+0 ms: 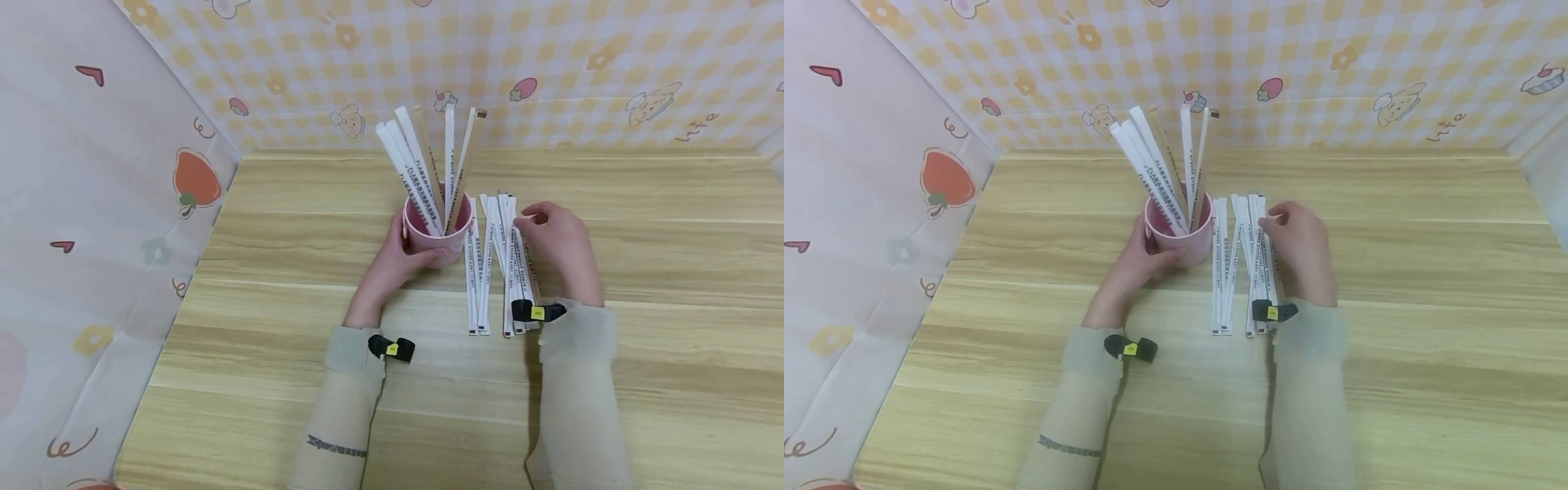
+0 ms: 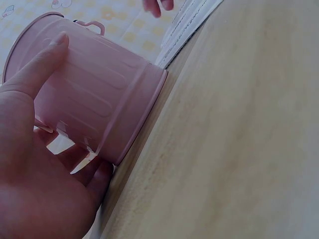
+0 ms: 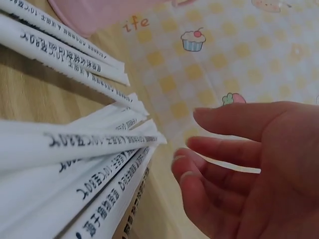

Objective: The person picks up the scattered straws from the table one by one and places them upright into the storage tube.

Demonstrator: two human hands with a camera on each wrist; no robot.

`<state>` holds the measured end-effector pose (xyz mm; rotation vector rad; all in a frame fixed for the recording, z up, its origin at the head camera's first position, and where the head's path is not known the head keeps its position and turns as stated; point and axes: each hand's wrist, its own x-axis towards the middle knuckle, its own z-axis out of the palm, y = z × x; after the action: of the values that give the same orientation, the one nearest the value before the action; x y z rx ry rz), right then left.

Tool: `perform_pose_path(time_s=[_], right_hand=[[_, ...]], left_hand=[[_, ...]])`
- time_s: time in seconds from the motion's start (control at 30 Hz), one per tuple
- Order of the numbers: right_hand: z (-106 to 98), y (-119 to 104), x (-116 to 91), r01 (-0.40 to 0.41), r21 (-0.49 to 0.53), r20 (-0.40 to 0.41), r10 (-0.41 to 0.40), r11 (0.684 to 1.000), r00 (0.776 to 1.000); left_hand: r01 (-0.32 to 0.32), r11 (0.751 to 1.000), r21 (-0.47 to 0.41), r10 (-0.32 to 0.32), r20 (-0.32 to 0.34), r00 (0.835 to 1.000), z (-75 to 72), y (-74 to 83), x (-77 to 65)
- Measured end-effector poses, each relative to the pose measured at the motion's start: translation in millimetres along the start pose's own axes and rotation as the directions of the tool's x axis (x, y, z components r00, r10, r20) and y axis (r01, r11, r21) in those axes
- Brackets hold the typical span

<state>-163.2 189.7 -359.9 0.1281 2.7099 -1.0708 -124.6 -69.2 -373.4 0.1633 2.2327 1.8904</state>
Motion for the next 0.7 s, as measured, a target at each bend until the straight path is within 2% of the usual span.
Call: perform_pose_path(time_s=[0.2, 0.47, 0.6, 0.7], right_hand=[[1, 7, 0, -0.046, 0.019, 0.086, 0.044, 0.999, 0.995], [2, 18, 0, -0.132, 0.016, 0.094, 0.13, 0.991, 0.987], [1, 21, 0, -0.139, 0.001, 0.117, 0.138, 0.99, 0.984], [0, 22, -1, -0.113, -0.009, 0.149, 0.113, 0.994, 0.982]], left_hand=[[-0.004, 1.0, 0.01, 0.004, -0.001, 1.0, -0.6, 0.3, -0.6], [0.0, 1.0, 0.017, 0.0, 0.0, 1.0, -0.9, -0.7, -1.6], [-0.009, 1.0, 0.009, 0.009, 0.003, 1.0, -0.9, -1.0, -1.1], [-0.011, 1.0, 0.008, 0.011, 0.005, 1.0, -0.6, -0.7, -0.5]])
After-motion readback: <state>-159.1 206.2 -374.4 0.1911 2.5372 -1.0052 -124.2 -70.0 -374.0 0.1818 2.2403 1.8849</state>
